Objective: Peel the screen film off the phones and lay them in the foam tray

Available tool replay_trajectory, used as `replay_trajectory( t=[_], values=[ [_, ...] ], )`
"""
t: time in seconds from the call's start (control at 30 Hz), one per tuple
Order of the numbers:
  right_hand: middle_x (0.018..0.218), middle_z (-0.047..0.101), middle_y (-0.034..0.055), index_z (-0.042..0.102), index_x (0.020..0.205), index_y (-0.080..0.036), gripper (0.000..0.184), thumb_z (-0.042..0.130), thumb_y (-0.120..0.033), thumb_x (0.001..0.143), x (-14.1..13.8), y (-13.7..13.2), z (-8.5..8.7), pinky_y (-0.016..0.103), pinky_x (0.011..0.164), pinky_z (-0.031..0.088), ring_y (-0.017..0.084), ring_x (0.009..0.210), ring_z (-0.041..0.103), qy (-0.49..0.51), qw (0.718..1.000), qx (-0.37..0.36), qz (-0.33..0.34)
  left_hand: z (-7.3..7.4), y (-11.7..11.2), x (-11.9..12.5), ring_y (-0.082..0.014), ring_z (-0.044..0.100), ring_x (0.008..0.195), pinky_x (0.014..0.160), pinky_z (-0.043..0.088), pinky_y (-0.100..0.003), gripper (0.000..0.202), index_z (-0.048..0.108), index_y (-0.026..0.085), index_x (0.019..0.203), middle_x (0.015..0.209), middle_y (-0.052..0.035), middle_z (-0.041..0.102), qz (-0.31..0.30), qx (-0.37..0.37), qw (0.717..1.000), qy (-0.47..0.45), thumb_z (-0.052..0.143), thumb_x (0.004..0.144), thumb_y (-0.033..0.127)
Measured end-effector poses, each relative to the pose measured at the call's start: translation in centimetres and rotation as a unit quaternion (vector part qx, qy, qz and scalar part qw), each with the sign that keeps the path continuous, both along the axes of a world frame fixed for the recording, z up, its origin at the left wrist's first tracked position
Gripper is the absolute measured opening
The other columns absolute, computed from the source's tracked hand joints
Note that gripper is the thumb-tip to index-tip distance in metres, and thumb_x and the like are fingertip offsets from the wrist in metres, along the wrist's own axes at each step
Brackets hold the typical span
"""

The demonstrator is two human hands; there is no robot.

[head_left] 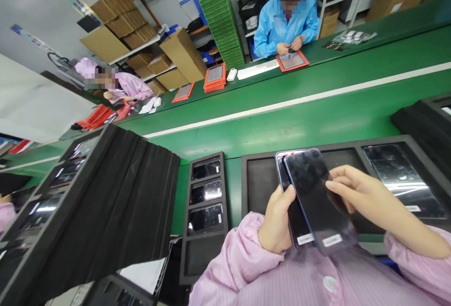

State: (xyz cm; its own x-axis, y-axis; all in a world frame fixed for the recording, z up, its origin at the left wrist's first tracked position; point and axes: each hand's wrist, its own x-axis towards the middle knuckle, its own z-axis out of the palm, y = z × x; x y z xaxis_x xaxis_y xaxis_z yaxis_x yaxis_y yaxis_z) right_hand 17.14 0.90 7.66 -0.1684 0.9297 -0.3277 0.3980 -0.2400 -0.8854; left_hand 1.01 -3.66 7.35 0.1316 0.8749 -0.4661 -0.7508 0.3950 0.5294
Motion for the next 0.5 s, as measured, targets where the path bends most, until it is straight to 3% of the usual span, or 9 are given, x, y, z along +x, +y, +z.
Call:
replay_trajectory(
  t=[0.1,0.2,0.3,0.4,0.5],
  values=[
    [0.051,0.055,-0.0037,0.048,0.078,-0.022,0.045,0.066,-0.056,0.055,1.9,0.9,0.3,0.024,0.038,0.039,0.014,0.041,0.048,0.055,0.991,-0.034,-0.114,-0.2,0.1,-0.6,-0.0258,0.067,0.085,0.084,0.048,-0.041,0.030,0.063,0.015,0.090,0.079,-0.0051,0.071,-0.002,-0.022,0.999,0.027,0.073,0.062,0.022],
    [0.057,0.059,-0.0003,0.050,0.086,-0.023,0.049,0.062,-0.058,0.055,4.3,1.8,-0.6,0.028,0.042,0.045,0.018,0.048,0.055,0.008,0.981,0.016,-0.194,-0.4,0.1,-1.3,-0.0252,0.067,0.079,0.079,0.049,-0.040,0.029,0.064,0.014,0.088,0.074,-0.0057,0.070,-0.016,-0.035,0.998,0.046,0.067,0.060,0.015],
    [0.061,0.061,0.0048,0.053,0.083,-0.022,0.047,0.054,-0.063,0.059,5.9,2.3,-2.8,0.035,0.048,0.048,0.023,0.054,0.058,-0.093,0.975,0.078,-0.186,-0.4,0.0,-1.6,-0.0237,0.066,0.075,0.074,0.048,-0.038,0.029,0.064,0.014,0.086,0.071,-0.0056,0.069,-0.038,-0.039,0.997,0.052,0.064,0.057,0.014],
    [0.077,0.062,0.0116,0.058,0.073,-0.021,0.047,0.057,-0.064,0.054,5.8,2.2,-4.3,0.044,0.054,0.048,0.030,0.065,0.060,-0.153,0.962,0.138,-0.178,0.0,-0.1,-1.2,-0.0199,0.062,0.068,0.070,0.045,-0.033,0.028,0.064,0.013,0.080,0.067,-0.0035,0.066,-0.071,-0.045,0.994,0.067,0.065,0.052,0.013],
    [0.094,0.059,0.0125,0.062,0.076,-0.021,0.036,0.053,-0.056,0.074,4.6,1.5,-3.0,0.041,0.059,0.050,0.027,0.077,0.060,-0.192,0.911,0.342,-0.127,0.7,-0.2,-0.5,-0.0154,0.056,0.063,0.065,0.040,-0.029,0.026,0.063,0.013,0.073,0.064,-0.0017,0.063,-0.112,-0.049,0.989,0.080,0.065,0.047,0.013]
  ],
)
